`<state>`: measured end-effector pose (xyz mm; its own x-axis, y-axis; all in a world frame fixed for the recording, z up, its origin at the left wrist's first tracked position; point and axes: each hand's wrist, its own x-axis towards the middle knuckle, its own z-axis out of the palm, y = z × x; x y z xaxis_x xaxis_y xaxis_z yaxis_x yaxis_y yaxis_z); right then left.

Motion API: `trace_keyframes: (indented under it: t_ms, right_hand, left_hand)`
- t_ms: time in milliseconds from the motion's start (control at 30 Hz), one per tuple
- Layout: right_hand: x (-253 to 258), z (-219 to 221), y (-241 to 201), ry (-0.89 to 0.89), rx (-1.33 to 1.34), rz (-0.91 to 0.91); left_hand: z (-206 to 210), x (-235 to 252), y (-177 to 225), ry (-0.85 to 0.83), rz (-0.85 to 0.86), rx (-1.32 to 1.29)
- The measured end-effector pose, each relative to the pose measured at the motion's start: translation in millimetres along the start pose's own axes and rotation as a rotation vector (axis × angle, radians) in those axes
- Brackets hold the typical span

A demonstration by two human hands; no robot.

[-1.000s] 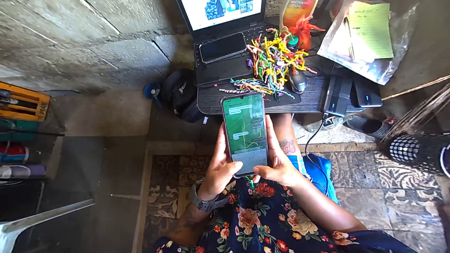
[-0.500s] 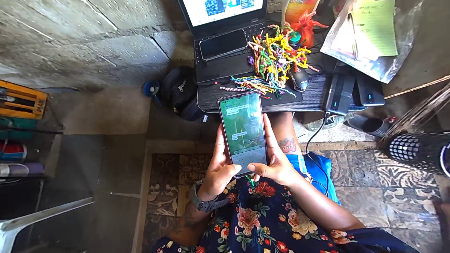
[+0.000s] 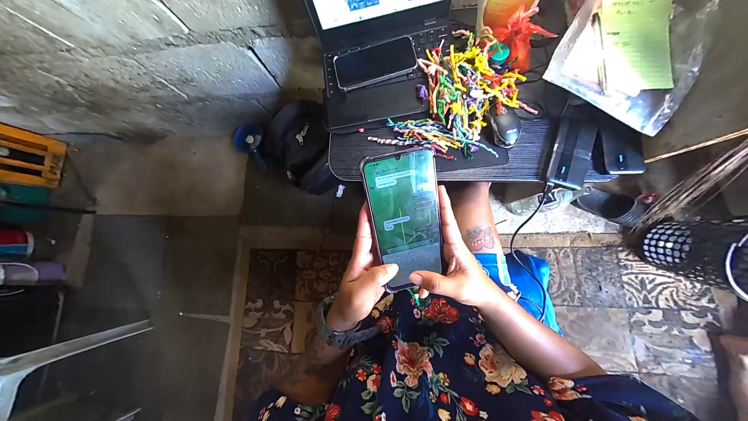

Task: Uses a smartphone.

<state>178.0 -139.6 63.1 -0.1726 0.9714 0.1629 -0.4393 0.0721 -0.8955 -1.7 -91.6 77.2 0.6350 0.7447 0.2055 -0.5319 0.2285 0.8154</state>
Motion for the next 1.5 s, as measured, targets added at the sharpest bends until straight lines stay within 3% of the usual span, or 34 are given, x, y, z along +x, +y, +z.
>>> trace_keyframes:
  t_ms: [167, 333, 600, 767, 1100, 1500]
  right_hand:
    - [0.1, 2.6, 0.0, 0.046, 0.029, 0.061]
    - [-1.4, -4.3, 1.5, -0.06, 0.044, 0.037]
    - [-0.7, 0.2, -0.5, -0.002, 0.036, 0.05]
    - [-0.2, -3.2, 2.2, 0.011, 0.175, 0.083]
    - [-1.1, -2.3, 0.1, -0.02, 0.064, 0.037]
    - [-2.1, -6.5, -1.1, -0.079, 0.12, 0.035]
  left_hand:
    - [1.9, -1.3, 0.1, 0.062, -0.018, 0.125]
    - [-0.6, -2.1, 2.1, 0.018, -0.016, 0.031]
    - [-0.8, -3.3, 3.0, -0.007, -0.005, 0.065]
    - [-1.1, -3.0, 3.1, -0.016, -0.021, 0.056]
    - [-0.9, -2.1, 3.2, -0.023, -0.02, 0.066]
    - [1.3, -1.1, 5.1, -0.017, -0.023, 0.077]
